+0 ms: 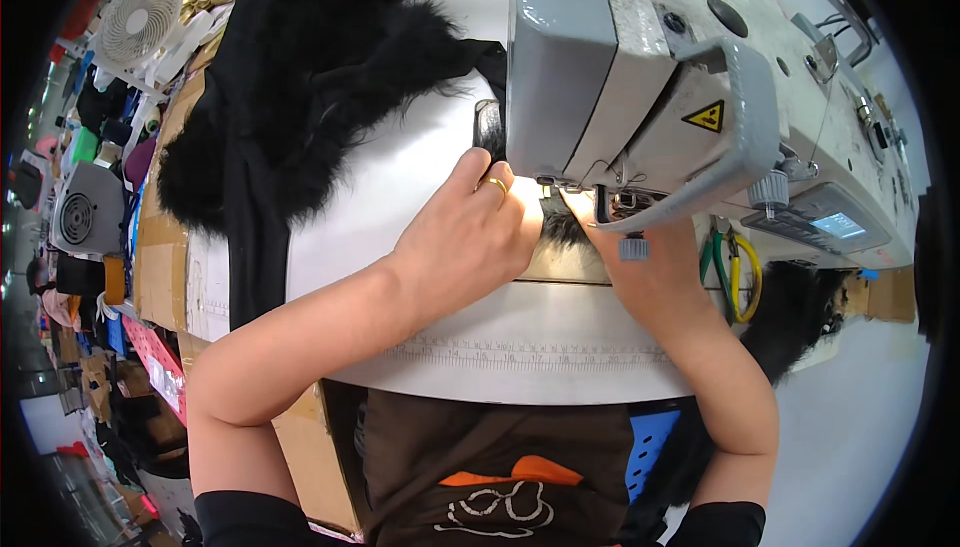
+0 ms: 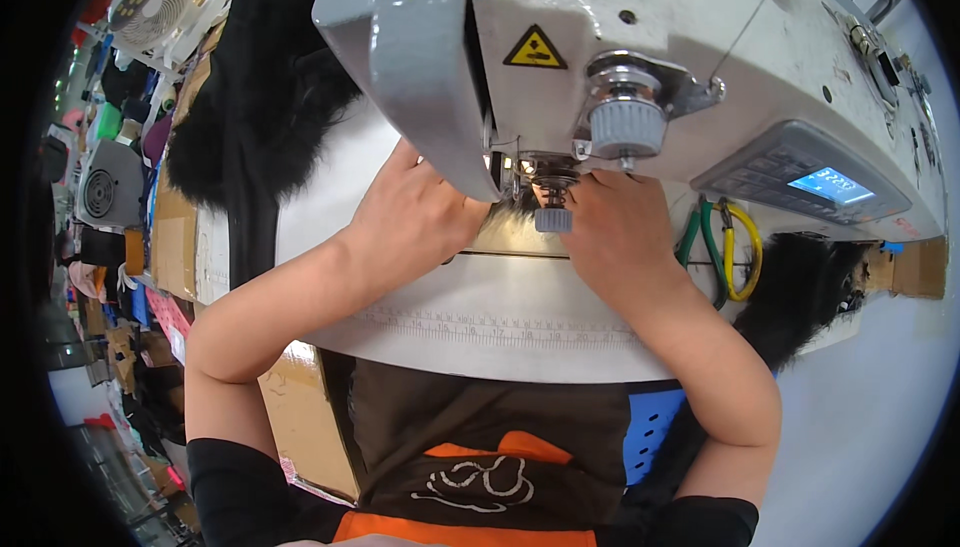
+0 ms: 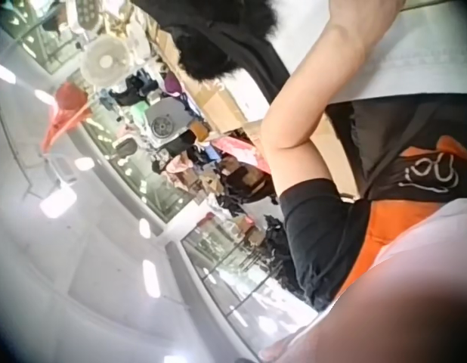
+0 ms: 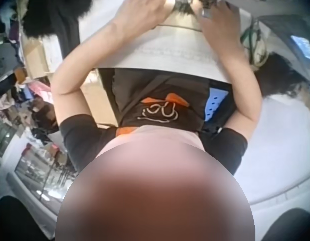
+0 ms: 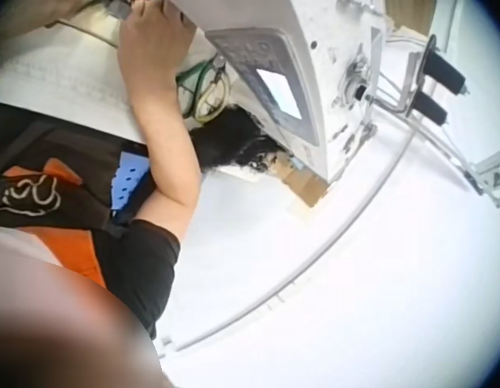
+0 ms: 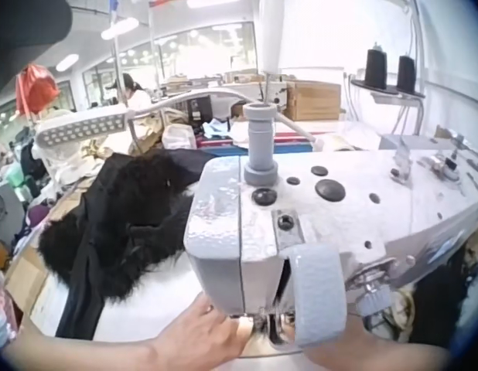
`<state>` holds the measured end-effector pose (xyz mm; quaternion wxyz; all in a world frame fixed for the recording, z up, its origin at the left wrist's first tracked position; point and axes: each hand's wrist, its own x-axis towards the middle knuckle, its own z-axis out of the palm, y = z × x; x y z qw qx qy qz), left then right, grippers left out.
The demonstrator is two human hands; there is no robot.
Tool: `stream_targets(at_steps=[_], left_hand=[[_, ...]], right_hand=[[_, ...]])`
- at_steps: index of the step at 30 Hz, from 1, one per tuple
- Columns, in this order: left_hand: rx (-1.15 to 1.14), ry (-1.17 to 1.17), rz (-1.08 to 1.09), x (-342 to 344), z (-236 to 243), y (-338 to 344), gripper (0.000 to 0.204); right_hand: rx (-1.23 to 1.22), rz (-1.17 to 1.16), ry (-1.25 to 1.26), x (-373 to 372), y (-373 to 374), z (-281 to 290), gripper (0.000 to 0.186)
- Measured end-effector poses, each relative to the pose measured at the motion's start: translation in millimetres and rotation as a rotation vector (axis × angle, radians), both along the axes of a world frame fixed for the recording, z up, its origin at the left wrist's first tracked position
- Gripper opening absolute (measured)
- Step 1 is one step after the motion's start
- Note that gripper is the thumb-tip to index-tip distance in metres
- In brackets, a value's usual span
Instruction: Sewing pieces of black faux fur onto a fabric base using an industrial sewing machine.
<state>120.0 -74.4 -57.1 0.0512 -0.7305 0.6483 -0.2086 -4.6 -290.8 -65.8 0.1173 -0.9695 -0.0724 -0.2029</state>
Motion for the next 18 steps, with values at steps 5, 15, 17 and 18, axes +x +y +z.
stream_targets(at_steps=[5,15,17,18], left_hand=[[-0.018,0.049,0.001,8.1,-0.4,2.0,0.012],[-0.071,0.330,-0.057,-18.6,31.8,5.5,0.016],[-0.097,0.435,-0.122,-8.3,39.9,8.0,0.017],[-0.065,0.583,-0.129,-3.1,45.7,10.6,0.019]], right_hand=[[-0.072,-0.025,0.075,2.8,0.1,-3.5,0.017],[0.031,0.193,0.317,-6.5,18.2,32.9,0.035],[0.070,0.197,0.267,-7.8,13.3,23.8,0.034],[0.105,0.207,0.215,-8.0,11.1,21.1,0.033]])
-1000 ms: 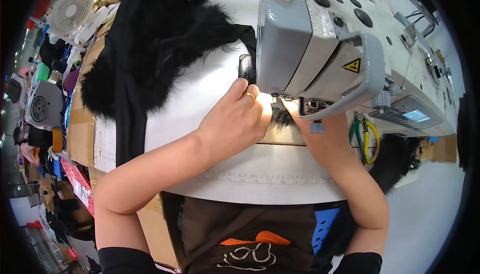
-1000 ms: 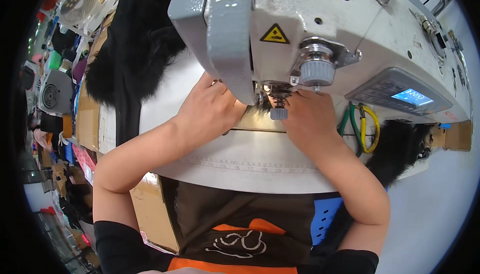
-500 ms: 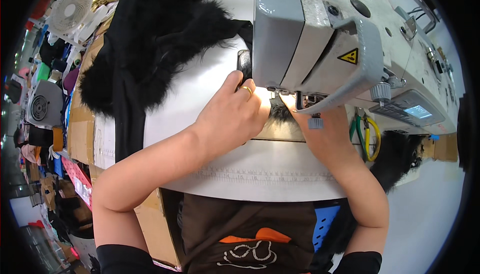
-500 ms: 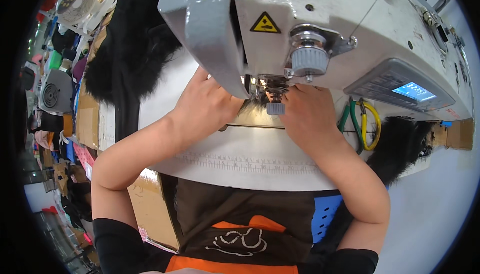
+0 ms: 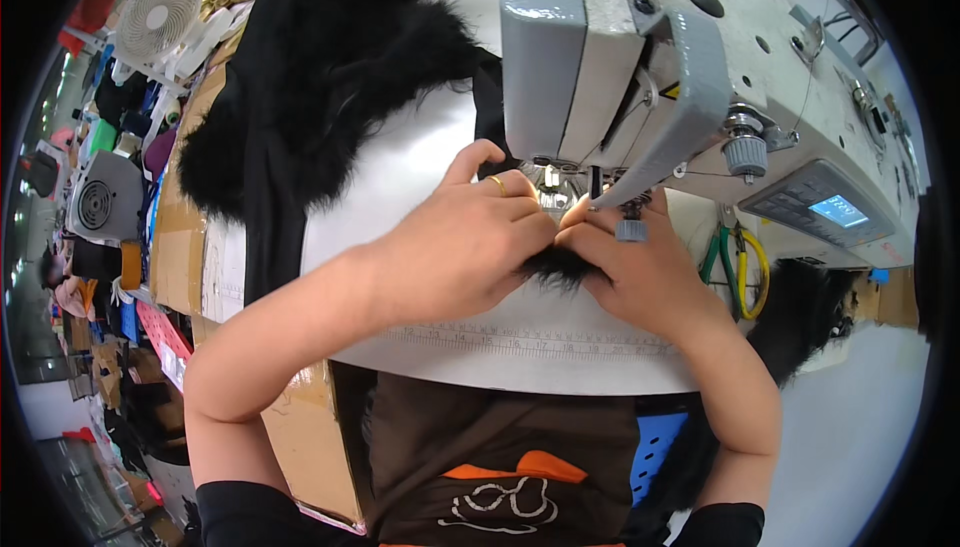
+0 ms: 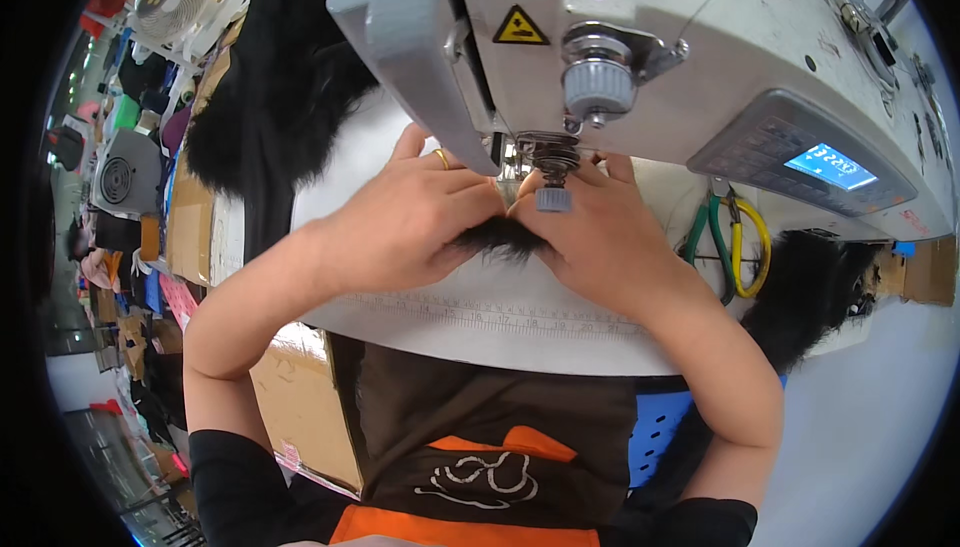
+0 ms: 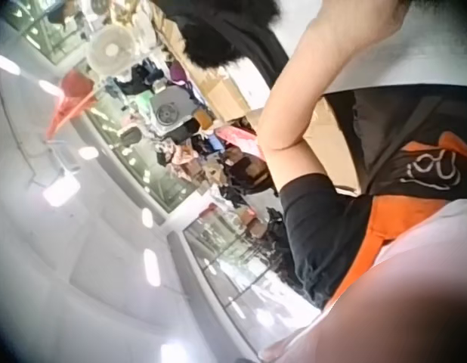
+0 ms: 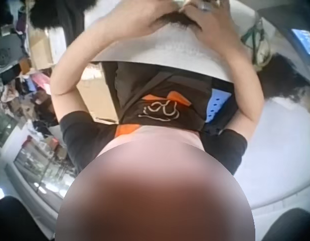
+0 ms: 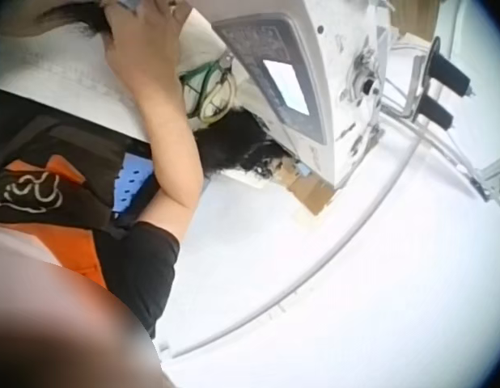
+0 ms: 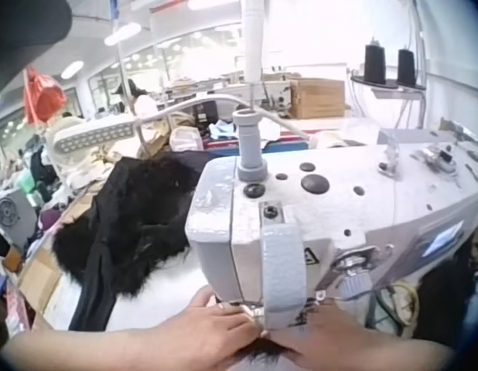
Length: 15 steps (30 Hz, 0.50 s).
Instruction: Sewing pieces of black faux fur onto a fabric base using an industrial sewing machine.
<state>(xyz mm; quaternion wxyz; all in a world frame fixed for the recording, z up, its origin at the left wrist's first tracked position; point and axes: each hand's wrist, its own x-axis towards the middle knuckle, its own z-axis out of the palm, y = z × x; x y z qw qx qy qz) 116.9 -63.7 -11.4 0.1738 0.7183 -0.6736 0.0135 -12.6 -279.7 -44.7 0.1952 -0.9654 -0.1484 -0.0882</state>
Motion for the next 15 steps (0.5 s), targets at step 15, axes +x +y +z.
stream_targets(at_steps=[15], left_hand=[[0.077,-0.466,-0.208,44.8,2.9,1.9,0.009]], right_hand=[[-0.244,0.043,-0.053,0.5,4.3,-1.6,0.046]])
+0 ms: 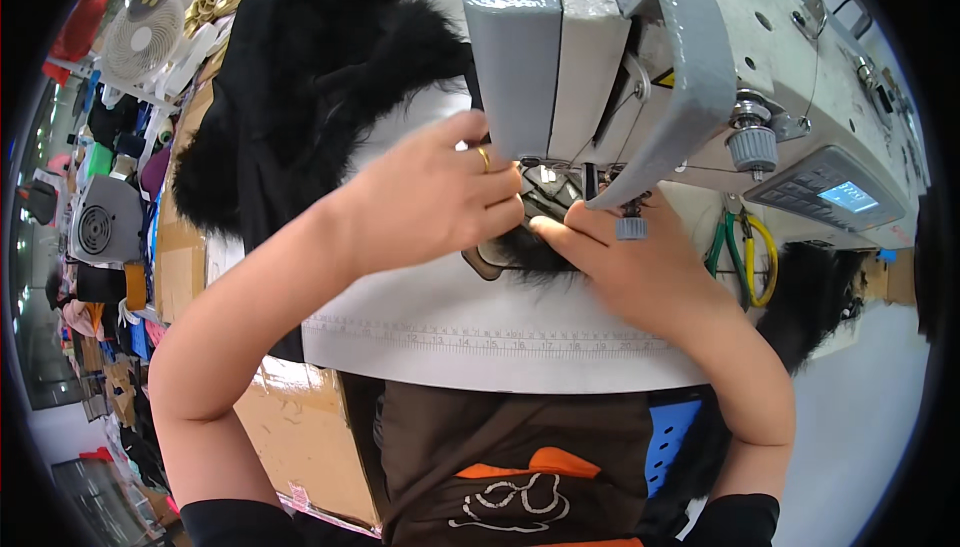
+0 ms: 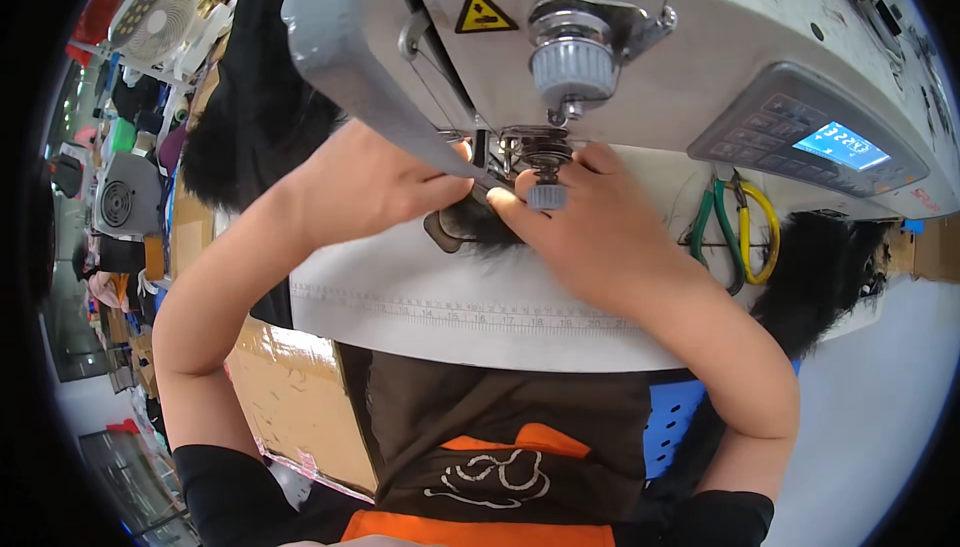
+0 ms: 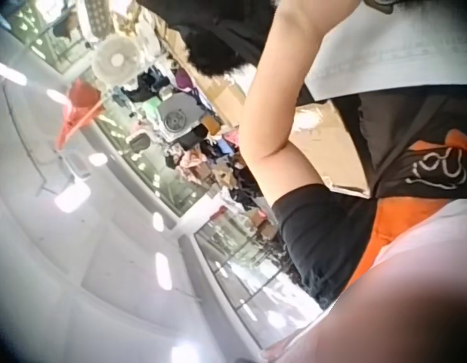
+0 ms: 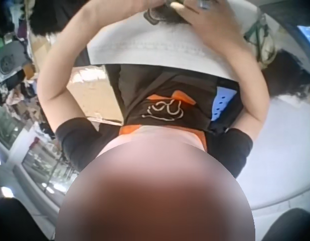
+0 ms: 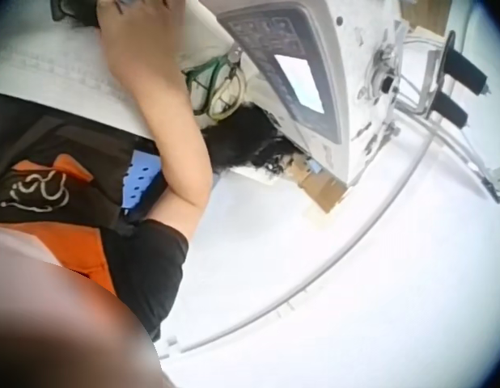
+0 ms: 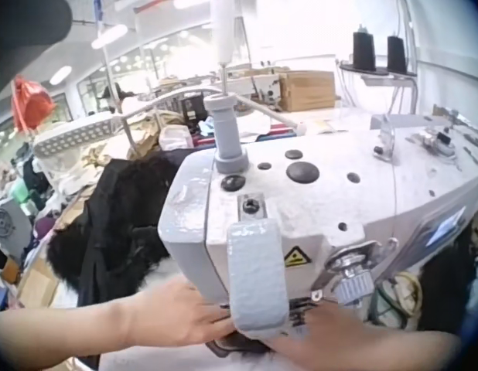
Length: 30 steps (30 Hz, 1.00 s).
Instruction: Sewing pieces of black faux fur onto a fabric base using an industrial sewing machine.
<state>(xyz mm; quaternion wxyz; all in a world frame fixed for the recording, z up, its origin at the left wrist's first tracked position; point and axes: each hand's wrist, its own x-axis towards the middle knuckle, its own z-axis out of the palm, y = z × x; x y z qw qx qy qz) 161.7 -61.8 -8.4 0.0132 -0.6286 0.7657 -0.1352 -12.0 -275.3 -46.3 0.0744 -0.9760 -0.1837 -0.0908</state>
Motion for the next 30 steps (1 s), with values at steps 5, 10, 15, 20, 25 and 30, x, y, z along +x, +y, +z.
stream_targets(at_steps=[5,10,15,20,25,30], left_hand=[[-0.049,-0.126,0.045,-24.0,-12.5,-2.6,0.010],[-0.075,-0.258,0.274,-28.8,-34.2,-6.5,0.013],[-0.154,-0.177,0.265,-26.7,-42.7,-6.1,0.016],[-0.161,-0.141,0.087,-36.3,-29.5,1.0,0.013],[-0.053,-0.084,0.121,-37.4,-17.4,1.8,0.011],[0.012,-0.196,0.176,-44.1,-18.4,-1.0,0.010]], right_hand=[[-0.018,-0.065,-0.113,1.7,-5.8,5.6,0.029],[0.201,-0.148,-0.106,14.6,-12.2,-17.1,0.004],[0.237,-0.196,-0.132,14.5,-10.1,-24.5,0.005],[-0.052,-0.058,-0.236,1.9,-7.1,-8.1,0.030],[-0.014,-0.074,-0.203,1.4,-6.9,-11.6,0.039],[-0.070,0.026,-0.260,1.2,-6.9,-5.6,0.033]])
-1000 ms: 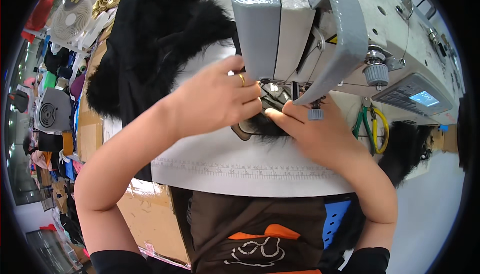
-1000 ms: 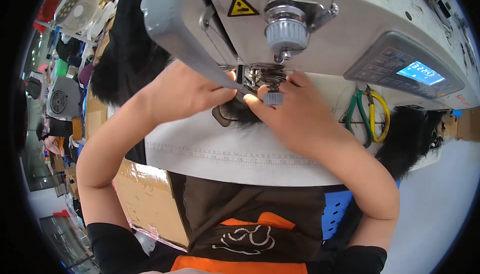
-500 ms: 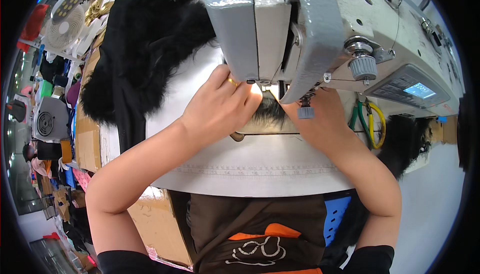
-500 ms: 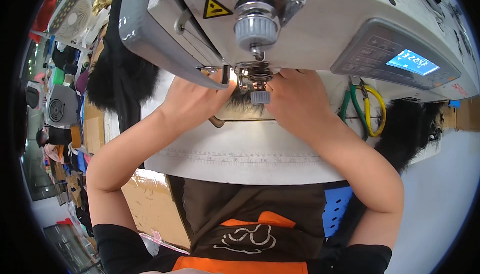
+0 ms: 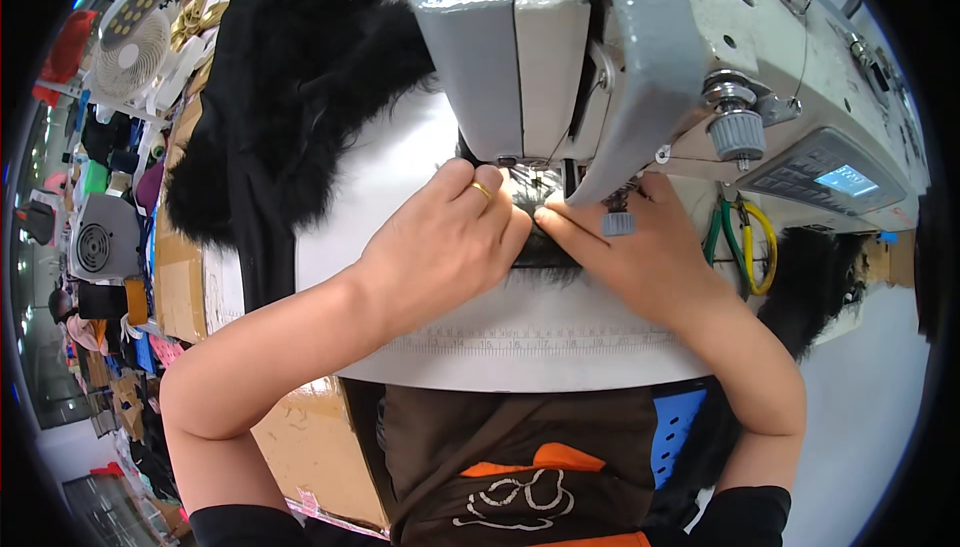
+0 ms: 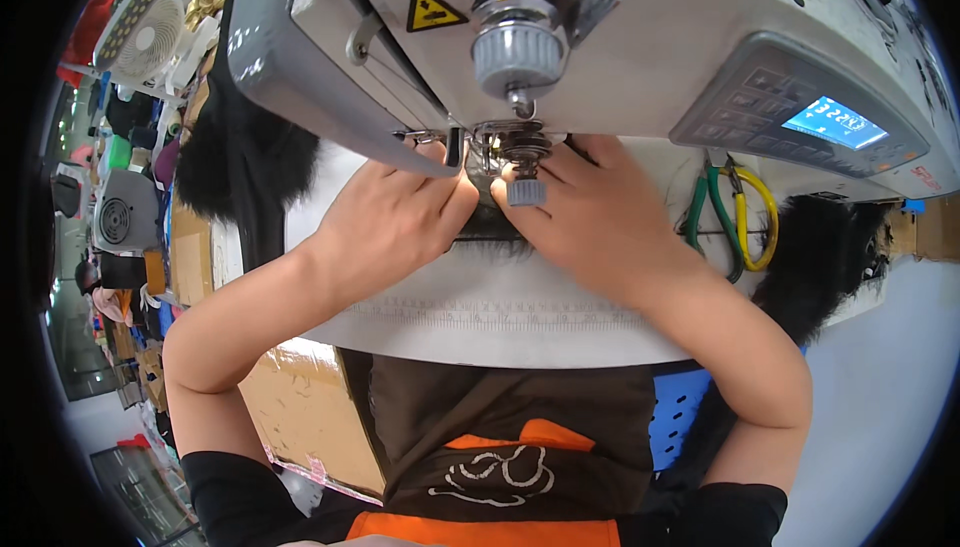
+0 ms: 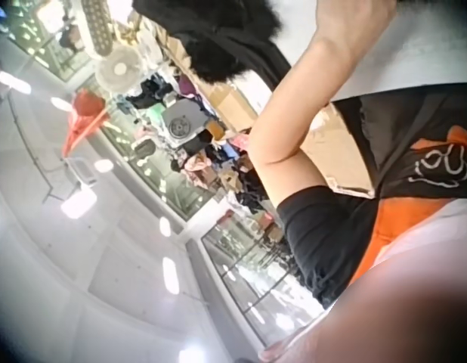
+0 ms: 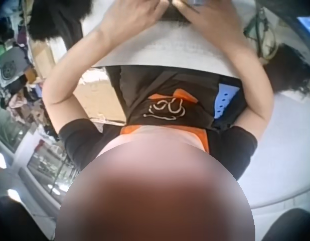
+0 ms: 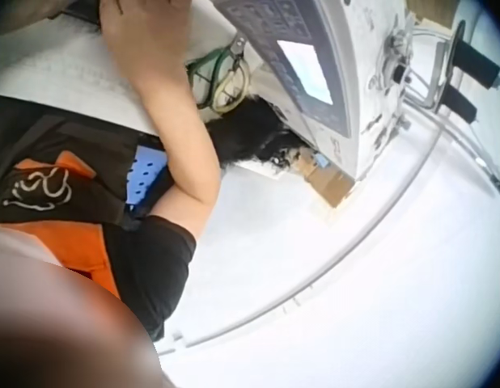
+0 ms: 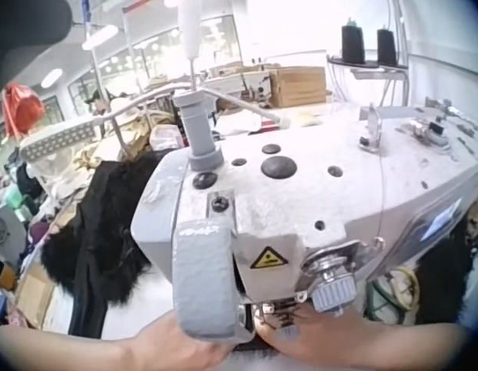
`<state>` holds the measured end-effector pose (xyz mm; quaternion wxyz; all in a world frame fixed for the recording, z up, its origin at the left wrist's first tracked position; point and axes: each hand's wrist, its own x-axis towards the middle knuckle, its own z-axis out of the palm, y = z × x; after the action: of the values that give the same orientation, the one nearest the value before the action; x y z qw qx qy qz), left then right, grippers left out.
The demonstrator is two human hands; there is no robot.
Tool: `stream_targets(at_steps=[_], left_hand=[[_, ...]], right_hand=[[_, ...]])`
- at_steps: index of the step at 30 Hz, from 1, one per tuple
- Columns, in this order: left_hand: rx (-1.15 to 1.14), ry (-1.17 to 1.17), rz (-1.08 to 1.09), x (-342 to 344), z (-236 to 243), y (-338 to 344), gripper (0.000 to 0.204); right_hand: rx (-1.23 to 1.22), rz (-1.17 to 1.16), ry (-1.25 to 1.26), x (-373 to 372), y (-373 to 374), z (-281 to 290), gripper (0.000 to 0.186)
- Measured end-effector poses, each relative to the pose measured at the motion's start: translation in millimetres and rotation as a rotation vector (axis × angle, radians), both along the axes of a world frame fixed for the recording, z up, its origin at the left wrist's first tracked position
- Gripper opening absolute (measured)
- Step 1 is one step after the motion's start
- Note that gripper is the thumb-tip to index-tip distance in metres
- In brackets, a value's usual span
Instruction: Sewing pieces of black faux fur onto a fabric base using an industrial sewing machine.
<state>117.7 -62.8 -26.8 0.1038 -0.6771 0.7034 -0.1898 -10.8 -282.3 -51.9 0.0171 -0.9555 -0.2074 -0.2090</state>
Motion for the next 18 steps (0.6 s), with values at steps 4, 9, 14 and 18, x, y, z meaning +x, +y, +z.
stream_targets(at_steps=[4,9,14,18], left_hand=[[-0.093,-0.053,0.034,7.8,-14.9,-3.2,0.010],[-0.208,-0.019,0.025,12.1,-31.0,-7.2,0.014],[-0.165,0.094,0.099,10.3,-34.0,-8.3,0.011],[-0.152,0.059,0.074,12.0,-31.6,-12.7,0.011]], right_hand=[[0.165,-0.162,-0.018,3.1,3.1,-7.2,0.026],[0.175,-0.137,-0.072,6.4,-5.8,-16.1,0.014],[0.149,-0.176,0.028,9.7,-10.4,-13.5,0.008],[0.197,-0.166,0.101,10.0,-13.9,-10.9,0.010]])
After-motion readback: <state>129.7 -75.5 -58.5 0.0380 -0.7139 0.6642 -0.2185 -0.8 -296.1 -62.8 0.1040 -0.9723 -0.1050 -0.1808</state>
